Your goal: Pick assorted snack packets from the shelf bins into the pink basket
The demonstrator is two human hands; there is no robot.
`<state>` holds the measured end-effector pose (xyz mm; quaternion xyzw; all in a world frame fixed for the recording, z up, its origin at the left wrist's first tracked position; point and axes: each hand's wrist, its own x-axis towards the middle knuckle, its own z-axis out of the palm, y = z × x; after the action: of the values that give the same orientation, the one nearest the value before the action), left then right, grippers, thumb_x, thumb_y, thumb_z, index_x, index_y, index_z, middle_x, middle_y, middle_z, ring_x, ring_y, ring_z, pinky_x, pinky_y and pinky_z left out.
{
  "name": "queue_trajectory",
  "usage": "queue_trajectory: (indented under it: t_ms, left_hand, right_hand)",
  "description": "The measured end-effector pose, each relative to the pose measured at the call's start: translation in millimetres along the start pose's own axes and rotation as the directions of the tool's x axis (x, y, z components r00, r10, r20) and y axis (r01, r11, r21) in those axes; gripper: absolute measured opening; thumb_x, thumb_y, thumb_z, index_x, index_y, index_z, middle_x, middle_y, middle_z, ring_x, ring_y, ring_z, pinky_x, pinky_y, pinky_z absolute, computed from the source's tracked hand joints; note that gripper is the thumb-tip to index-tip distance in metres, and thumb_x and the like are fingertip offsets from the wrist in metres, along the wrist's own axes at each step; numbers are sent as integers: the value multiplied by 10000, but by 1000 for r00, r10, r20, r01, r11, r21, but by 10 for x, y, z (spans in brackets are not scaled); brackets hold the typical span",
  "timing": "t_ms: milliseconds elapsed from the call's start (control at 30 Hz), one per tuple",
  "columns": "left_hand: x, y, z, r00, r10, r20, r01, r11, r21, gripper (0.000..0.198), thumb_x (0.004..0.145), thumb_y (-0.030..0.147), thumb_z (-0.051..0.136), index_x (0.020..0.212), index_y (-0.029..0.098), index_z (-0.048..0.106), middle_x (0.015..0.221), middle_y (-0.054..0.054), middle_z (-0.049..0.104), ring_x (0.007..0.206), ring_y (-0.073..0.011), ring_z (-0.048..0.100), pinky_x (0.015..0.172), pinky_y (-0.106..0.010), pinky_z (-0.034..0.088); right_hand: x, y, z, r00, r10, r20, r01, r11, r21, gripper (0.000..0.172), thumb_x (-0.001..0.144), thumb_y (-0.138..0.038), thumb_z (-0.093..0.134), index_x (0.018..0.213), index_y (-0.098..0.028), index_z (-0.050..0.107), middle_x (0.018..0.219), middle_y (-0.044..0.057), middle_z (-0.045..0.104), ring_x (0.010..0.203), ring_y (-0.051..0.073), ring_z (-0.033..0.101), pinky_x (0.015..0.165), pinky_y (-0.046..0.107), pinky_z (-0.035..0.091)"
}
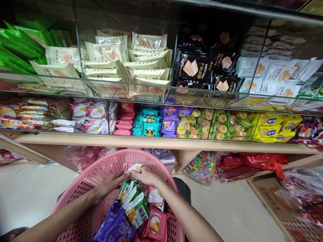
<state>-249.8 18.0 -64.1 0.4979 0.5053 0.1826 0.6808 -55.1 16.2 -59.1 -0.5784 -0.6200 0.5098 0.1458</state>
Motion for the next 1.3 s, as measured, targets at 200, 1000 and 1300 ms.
queue_trajectory:
  t_ms: [200, 1000, 1300]
  left_hand:
    - [17, 125, 54, 1000, -28, 6, 27, 989, 142, 687, 734, 676, 528, 1143, 125, 569, 1104, -98, 668, 1059, -279, 580, 900, -372, 439]
    - [-56, 212, 5, 992, -53, -117, 91, 933, 347, 847, 738, 731, 389, 1332, 130, 460, 1413, -149, 429, 1321, -313, 354, 1066, -433, 301]
    - [-396, 586, 258, 931, 348, -112, -252, 833, 493, 615, 820, 583, 419, 1270, 173, 505, 1360, -111, 497, 1291, -246, 406, 1078, -403, 319]
  right_hand:
    - [-12, -73, 49, 988, 105, -109, -111, 993, -51, 444, 828, -545, 402, 780, -162, 621, 752, 60, 637, 715, 196, 568, 675, 306, 408]
    - [33, -63, 54, 975, 204, -85, -214, 967, -140, 778, 795, -728, 225, 926, -106, 674, 949, 199, 686, 958, 318, 635, 844, 424, 458]
    - [-1041, -163, 70, 929, 71, -364, -46, 996, 75, 619, 881, -606, 256, 1321, -209, 437, 1402, 90, 455, 1310, 200, 389, 1095, 361, 282]
